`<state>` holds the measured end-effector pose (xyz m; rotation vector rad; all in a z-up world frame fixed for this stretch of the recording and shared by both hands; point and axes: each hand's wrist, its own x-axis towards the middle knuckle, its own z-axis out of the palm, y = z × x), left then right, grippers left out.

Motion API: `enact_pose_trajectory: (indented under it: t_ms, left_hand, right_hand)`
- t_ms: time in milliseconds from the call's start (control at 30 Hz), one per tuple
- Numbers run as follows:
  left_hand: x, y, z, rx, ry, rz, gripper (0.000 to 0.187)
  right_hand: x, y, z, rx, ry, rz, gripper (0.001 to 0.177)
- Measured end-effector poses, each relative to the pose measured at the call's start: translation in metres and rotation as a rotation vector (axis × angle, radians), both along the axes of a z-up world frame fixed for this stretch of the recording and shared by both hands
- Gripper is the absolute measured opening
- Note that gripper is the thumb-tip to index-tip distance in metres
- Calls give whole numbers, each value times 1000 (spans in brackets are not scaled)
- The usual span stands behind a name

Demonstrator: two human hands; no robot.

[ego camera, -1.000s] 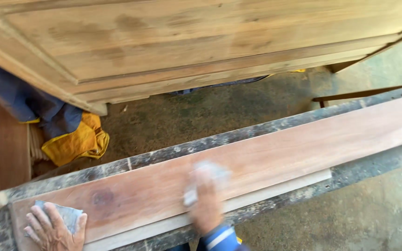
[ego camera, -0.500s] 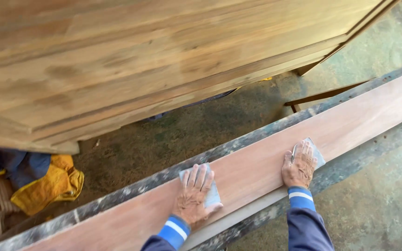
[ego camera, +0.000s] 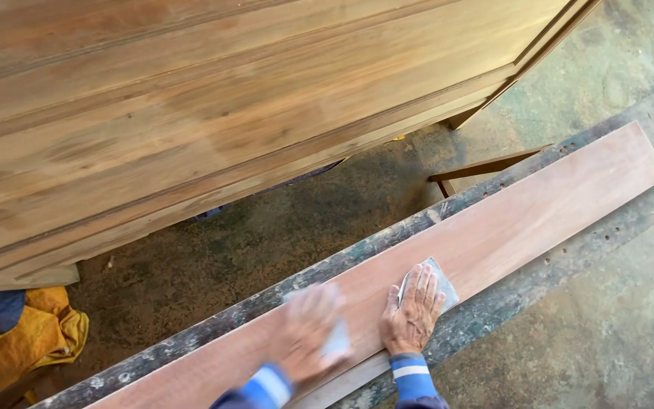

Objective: Sanding a long wooden plank using an orbital sander and manual sandpaper.

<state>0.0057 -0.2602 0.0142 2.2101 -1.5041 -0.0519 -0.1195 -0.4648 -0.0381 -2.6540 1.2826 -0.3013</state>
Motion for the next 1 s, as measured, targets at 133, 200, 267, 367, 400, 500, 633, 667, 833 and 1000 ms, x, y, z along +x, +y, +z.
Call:
enact_pose_trajectory:
  t_ms: [133,200,267,367,400,500,633,667,833,1000]
  left_hand:
    - [-4,-69,-13,64,39,-99,101]
    - [2,-50,-14,38,76,-156,101]
    - [6,21,-3,40,51,-85,100]
    - [9,131,-36,-5,-81,142,87]
    - [7,169,-55,-56,-174,303,74]
    - [-2,160,-31,1,-225,501,91]
    - [-24,59,-45,50,-93,497,96]
    - [-24,21,-40,-21,-108,436,98]
    - [-30,-77,-54,-198,-111,309,109]
    - [-14,-3,-20,234,158,178,97]
  right_hand:
    - [-7,-13,4,19,-7,10,67]
    - [-4,-14,8,30,-17,4,66]
    - [-7,-16,6,15,-6,1,67]
    - [-5,-15,3,8,-8,-9,67]
    - [-5,-15,2,11,-10,-13,67]
    - [-4,-15,3,-2,-7,-16,68]
    - [-5,-15,1,-9,-5,-31,69]
    - [-5,-16,3,-12,3,-25,68]
    - [-5,-19,8,-23,22,8,69]
    - [-16,-23,-7,-66,-22,43,69]
